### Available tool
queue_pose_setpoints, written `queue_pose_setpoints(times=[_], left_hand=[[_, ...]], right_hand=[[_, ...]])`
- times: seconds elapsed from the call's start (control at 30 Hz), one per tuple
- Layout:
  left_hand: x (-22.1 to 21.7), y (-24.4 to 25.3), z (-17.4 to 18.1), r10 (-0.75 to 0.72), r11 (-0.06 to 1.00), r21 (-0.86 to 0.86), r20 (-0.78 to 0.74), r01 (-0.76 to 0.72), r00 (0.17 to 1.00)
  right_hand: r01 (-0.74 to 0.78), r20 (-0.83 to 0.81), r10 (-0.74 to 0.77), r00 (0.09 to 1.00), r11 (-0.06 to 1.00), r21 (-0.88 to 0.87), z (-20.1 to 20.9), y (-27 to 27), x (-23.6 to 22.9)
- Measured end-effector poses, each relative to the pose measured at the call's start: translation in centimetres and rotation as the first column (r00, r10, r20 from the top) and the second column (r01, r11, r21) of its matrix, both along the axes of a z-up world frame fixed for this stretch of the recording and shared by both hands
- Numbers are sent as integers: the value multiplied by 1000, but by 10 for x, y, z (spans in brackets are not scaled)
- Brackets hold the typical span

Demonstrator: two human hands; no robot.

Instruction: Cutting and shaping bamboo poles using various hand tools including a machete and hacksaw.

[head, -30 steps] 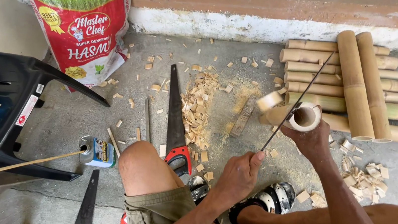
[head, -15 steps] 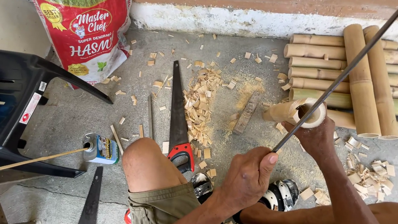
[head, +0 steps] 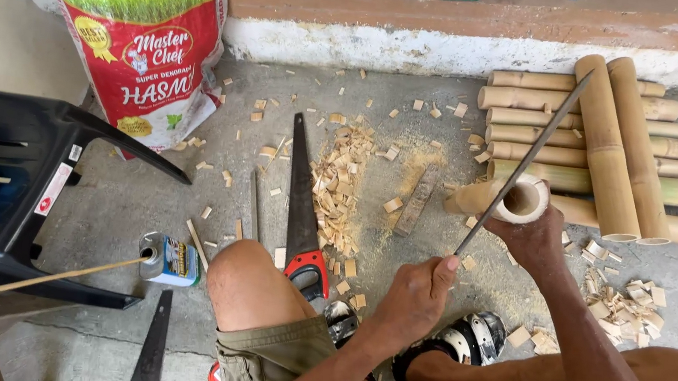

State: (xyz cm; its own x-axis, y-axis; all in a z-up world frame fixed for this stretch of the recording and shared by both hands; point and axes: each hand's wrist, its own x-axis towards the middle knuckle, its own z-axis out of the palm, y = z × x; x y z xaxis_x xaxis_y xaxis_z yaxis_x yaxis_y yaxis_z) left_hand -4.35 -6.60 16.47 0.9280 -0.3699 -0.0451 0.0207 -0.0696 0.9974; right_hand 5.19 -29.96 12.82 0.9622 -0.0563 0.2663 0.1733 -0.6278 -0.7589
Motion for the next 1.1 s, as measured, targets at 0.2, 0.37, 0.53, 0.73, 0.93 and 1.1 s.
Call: queue_pose_setpoints(times=[0.2,0.37,0.53,0.73,0.93,1.1], left_hand=[[-6,-2,41,121,981,74,494,-180,861],[3,-6,6,73,958,203,512,-203,856],[6,-1,-9,47,984,160,184,-77,982],[1,-6,-20,81,996,26,100,-84,992],[-4,-5,8,110,969,143,474,-200,874],[-5,-5,34,109,977,83,601,-198,792]], right_hand=[[46,2,-46,999,997,-63,10,8,0],[20,23,-18,1000,998,-65,9,6,0],[-4,52,5,999,1000,-18,-5,-5,1],[5,51,-2,999,997,-71,-3,-2,1],[-5,26,5,1000,1000,6,2,1,1],[16,9,-15,1000,994,-112,-1,-1,0]])
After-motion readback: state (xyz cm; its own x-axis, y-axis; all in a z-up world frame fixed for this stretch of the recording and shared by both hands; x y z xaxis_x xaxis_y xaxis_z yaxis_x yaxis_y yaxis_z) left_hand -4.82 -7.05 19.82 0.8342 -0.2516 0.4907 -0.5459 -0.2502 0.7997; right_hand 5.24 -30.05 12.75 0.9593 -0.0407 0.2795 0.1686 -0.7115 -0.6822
